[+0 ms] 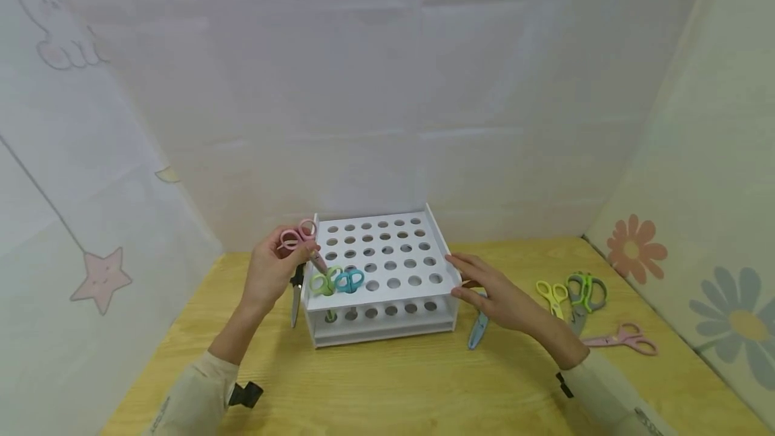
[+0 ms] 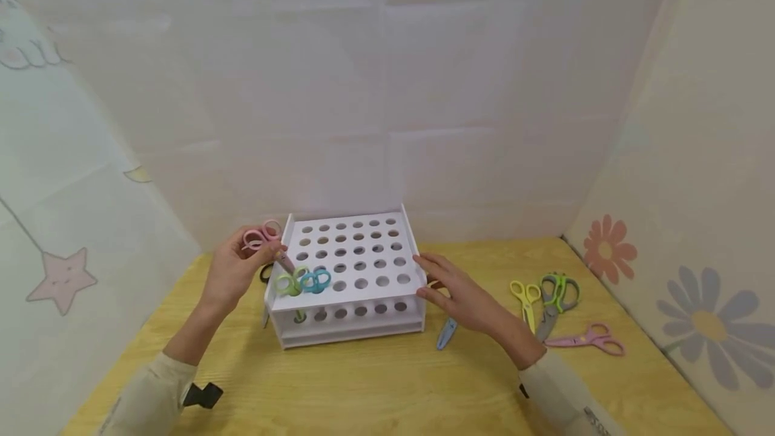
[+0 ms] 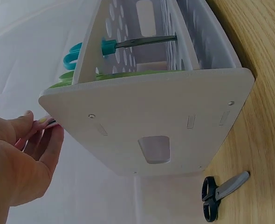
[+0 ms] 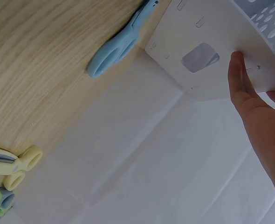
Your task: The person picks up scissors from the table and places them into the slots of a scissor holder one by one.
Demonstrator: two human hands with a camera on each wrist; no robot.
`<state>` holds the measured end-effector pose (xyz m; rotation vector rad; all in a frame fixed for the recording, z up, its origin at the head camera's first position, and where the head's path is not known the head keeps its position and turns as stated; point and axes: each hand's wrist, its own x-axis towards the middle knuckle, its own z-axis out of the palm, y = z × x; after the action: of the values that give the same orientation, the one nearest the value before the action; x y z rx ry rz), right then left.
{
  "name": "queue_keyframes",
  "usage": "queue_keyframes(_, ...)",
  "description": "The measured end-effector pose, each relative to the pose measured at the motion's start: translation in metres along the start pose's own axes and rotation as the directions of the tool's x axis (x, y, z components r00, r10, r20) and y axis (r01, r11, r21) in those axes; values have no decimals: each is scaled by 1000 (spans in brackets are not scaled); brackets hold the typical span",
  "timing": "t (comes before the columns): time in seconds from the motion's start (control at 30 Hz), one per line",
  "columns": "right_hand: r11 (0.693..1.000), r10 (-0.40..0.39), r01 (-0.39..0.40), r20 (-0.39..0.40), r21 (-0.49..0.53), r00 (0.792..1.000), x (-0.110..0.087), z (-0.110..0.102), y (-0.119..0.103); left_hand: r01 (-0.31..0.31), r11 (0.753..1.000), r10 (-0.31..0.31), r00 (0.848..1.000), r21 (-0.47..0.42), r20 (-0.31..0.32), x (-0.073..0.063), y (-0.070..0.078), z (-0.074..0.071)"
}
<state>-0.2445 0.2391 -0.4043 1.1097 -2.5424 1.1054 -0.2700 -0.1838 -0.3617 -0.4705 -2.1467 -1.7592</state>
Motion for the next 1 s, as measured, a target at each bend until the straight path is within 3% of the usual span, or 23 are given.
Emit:
queue_keyframes(0.3, 1000, 13, -13, -5, 11, 1000, -2, 1, 2, -22, 1000, 21, 999, -9, -29, 1, -6, 10)
queue_keyframes(0.6, 1000, 17, -17, 6, 5, 1000, -2, 4, 2, -103, 987, 101, 995, 126, 18, -2, -18, 12)
queue_keyframes(0.73, 1000, 21, -22, 7, 8, 1000, -1, 3, 1, -148, 961, 139, 989, 233, 56, 0, -21, 12)
queue_keyframes(1.0, 1000, 29, -29, 8, 11, 1000, 0, 1, 0, -234, 884, 190, 971, 404, 147, 2, -24, 11)
